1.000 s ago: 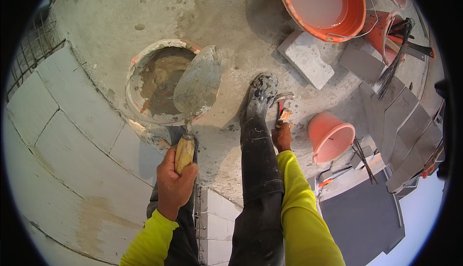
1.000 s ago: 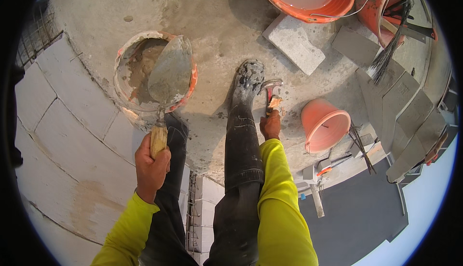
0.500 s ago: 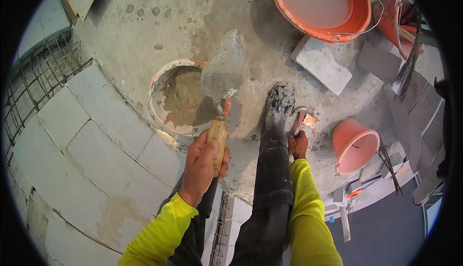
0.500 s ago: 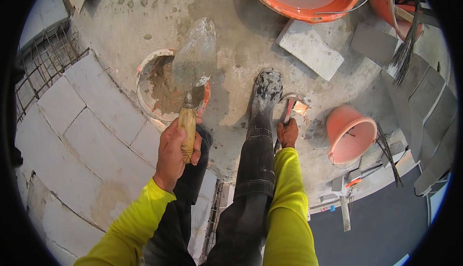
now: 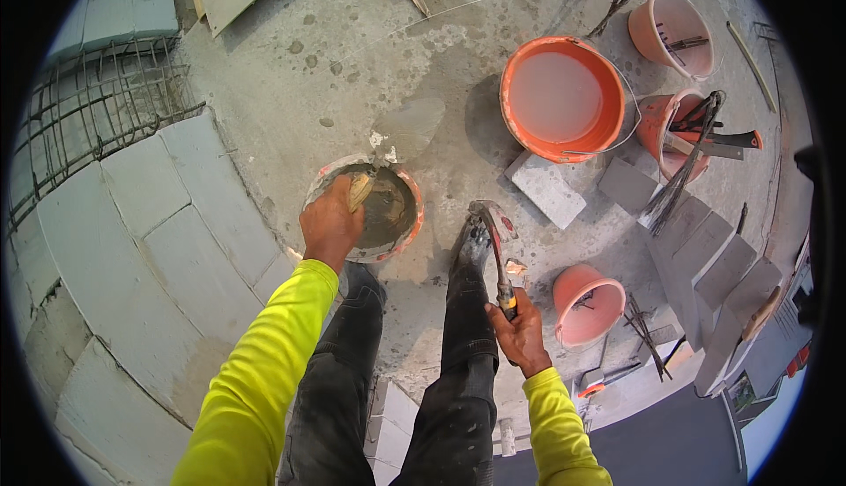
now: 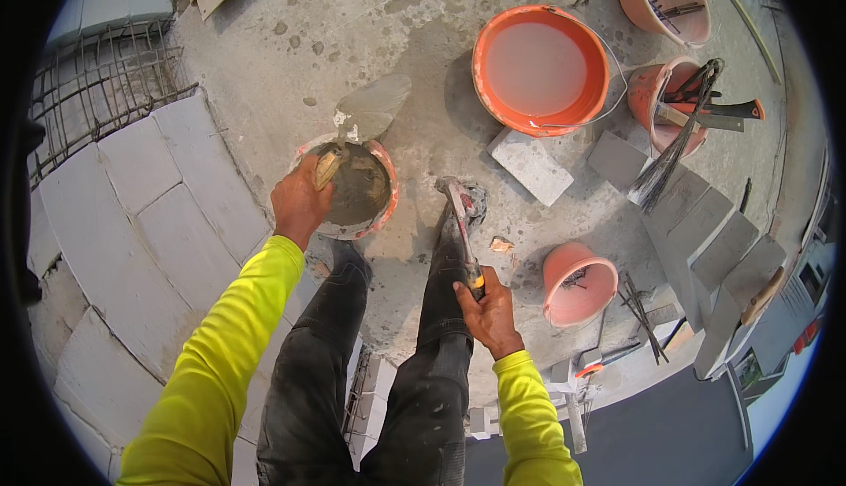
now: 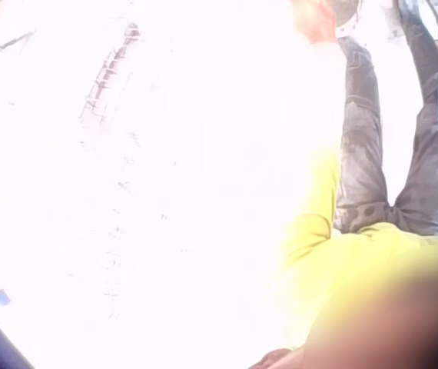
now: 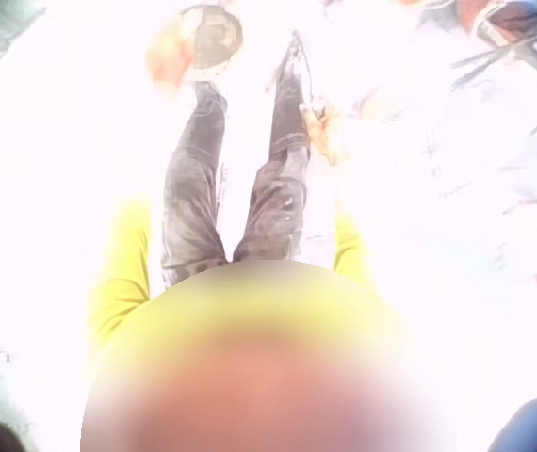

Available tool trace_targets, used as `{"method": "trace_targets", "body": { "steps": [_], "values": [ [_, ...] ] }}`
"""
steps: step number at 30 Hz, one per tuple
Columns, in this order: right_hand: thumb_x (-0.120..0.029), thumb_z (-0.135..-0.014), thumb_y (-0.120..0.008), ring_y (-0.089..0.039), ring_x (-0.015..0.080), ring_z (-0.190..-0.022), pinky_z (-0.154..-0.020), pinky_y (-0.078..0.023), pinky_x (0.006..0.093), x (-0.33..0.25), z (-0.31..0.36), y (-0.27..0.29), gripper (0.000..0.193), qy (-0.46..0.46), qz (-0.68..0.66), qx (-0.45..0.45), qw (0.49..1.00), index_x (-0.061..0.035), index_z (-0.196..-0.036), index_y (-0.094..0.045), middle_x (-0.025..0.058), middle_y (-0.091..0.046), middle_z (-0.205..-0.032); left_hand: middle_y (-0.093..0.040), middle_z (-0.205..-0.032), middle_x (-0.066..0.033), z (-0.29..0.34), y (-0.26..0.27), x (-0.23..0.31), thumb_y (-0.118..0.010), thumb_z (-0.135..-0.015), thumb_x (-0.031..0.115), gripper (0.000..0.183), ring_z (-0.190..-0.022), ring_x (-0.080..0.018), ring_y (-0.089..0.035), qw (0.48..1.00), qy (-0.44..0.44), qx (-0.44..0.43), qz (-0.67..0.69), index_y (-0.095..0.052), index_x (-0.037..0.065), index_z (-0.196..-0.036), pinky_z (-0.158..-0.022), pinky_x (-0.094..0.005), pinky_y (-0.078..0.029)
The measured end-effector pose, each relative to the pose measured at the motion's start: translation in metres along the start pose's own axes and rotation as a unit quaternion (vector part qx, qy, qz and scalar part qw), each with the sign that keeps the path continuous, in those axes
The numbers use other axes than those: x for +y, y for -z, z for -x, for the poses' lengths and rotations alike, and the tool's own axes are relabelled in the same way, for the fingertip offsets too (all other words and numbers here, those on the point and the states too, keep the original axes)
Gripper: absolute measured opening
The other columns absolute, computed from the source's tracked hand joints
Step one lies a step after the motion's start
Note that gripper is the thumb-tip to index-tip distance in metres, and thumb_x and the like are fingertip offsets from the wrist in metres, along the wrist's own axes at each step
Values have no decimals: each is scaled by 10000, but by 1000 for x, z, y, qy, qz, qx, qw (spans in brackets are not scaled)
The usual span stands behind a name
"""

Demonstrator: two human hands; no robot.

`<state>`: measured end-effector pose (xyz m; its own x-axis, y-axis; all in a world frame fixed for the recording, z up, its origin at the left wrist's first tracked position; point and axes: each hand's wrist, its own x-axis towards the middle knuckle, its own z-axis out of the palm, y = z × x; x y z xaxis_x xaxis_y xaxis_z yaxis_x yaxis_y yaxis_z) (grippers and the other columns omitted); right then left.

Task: The person installs white insulation panels onto a partially built wall. They apply mortar with a trowel, position the panels, and secure them using a hammer and nails. The person also measures the wall with a tape measure and cleans tools in a bucket of water.

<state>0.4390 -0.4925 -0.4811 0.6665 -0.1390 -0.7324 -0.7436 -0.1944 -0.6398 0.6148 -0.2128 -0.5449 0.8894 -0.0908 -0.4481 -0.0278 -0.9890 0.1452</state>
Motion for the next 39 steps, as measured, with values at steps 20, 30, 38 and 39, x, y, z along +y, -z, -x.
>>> {"method": "trace_targets", "body": {
  "steps": [20, 30, 38, 39],
  "values": [
    [-63, -874, -680, -516, 88, -508, -482, -434, 264, -135, -95, -100, 120, 101, -210, 50, 971, -50, -858, -562, 13, -575, -676, -673, -823, -116, -54, 23, -46, -716, -795, 146, 234, -728, -351, -702, 997, 9, 72, -8, -534, 88, -930, -612, -470, -544],
    [-130, -811, -695, -576, 232, -574, -593, -480, 364, -51, -35, -55, 194, 54, 105, 59, 991, -15, -897, -564, 112, -596, -666, -576, -713, -48, 2, 30, -72, -586, -899, 216, 189, -562, -180, -595, 597, 282, -273, 700, -573, 52, -994, -483, -316, -484],
    [-172, -809, -692, -552, 293, -602, -600, -461, 419, 42, -23, -3, 300, -56, 220, 38, 973, 24, -1013, -591, 174, -584, -703, -565, -714, -58, 34, 30, -51, -527, -970, 341, 325, -470, -161, -538, 422, 210, -320, 822, -555, 32, -1065, -461, -293, -482],
    [-178, -812, -690, -564, 307, -611, -606, -464, 427, 55, -21, 0, 305, -63, 220, 43, 973, 24, -1018, -592, 187, -593, -715, -564, -714, -59, 37, 29, -47, -515, -980, 375, 355, -463, -158, -529, 460, 224, -304, 804, -552, 36, -1077, -453, -293, -475]
  ]
}}
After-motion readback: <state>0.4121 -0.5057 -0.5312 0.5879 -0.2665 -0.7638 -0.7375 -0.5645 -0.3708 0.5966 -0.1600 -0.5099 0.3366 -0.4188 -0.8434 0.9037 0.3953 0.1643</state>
